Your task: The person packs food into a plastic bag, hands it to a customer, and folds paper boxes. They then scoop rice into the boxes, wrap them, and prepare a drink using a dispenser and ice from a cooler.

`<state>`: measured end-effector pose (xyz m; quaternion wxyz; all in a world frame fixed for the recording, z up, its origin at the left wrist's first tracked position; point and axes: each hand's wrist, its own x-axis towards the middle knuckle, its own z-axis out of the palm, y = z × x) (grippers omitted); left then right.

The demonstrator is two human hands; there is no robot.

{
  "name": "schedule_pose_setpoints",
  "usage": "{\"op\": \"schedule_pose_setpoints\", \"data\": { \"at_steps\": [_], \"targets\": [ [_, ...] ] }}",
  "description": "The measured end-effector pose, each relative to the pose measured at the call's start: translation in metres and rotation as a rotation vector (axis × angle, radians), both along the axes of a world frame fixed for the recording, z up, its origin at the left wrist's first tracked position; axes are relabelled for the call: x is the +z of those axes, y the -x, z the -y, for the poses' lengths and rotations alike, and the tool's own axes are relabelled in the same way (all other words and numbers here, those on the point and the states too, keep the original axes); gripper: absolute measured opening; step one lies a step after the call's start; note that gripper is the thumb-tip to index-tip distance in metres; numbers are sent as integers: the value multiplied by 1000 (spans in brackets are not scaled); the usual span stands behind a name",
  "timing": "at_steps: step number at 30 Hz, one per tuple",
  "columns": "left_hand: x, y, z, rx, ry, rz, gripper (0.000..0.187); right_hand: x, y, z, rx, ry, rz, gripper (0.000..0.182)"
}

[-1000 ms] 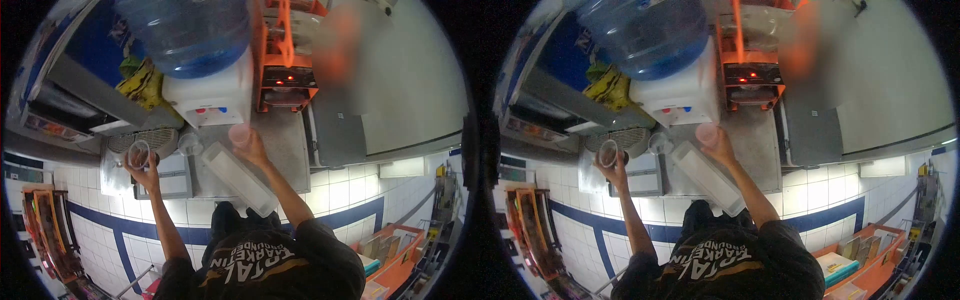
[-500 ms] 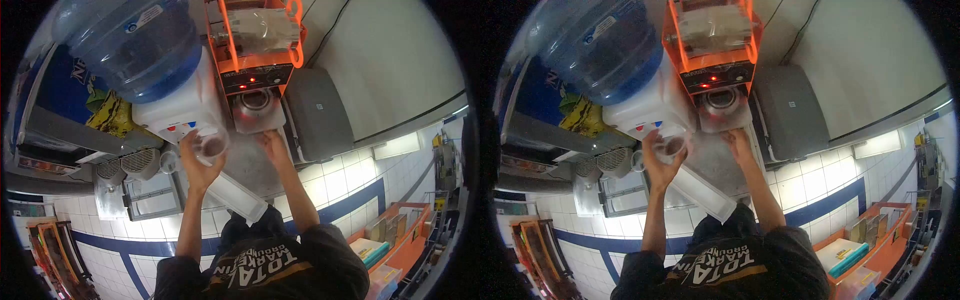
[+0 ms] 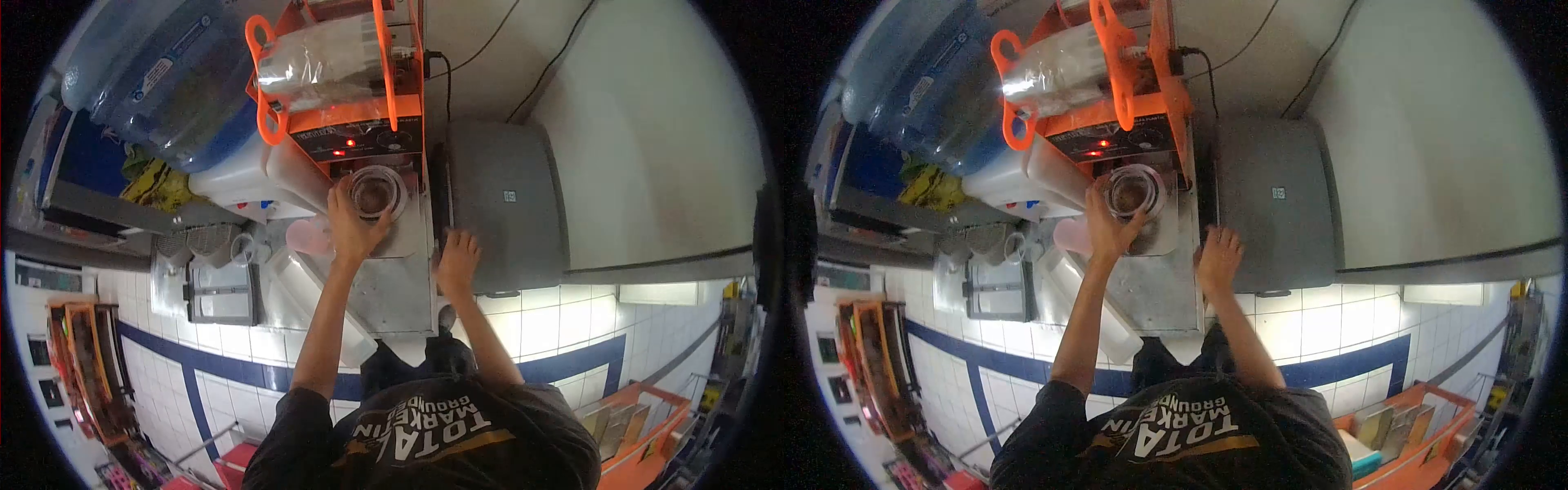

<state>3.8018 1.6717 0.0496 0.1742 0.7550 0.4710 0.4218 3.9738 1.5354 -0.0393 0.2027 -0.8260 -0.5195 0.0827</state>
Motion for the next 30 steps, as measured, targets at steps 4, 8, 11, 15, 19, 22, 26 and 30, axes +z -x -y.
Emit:
{"op": "schedule_pose_setpoints", "data": {
  "at_steps": [4,8,11,15,19,22,26,30],
  "targets": [
    [-21,-10,0,155,-14,-150,85,-47,-47,-17,80,160,404,73],
    [-29,-8,0,157,-50,-106,85,-7,-43,-20,169,278,289,79],
    [-35,-1,-3,98,-54,-87,83,30,-48,-21,173,348,271,92],
    [-49,-1,-7,82,-61,-89,76,133,-96,18,42,234,351,66],
    [-37,-2,-5,57,-55,-139,67,181,-171,59,-180,83,541,56],
    [-35,-2,1,87,-79,-129,56,179,-225,77,-317,-10,634,55],
    [-23,-9,29,148,-151,-129,44,161,-270,83,-483,22,702,52],
    [-5,-45,80,79,-96,-313,37,147,-263,43,-509,-167,832,52]
  ]
}}
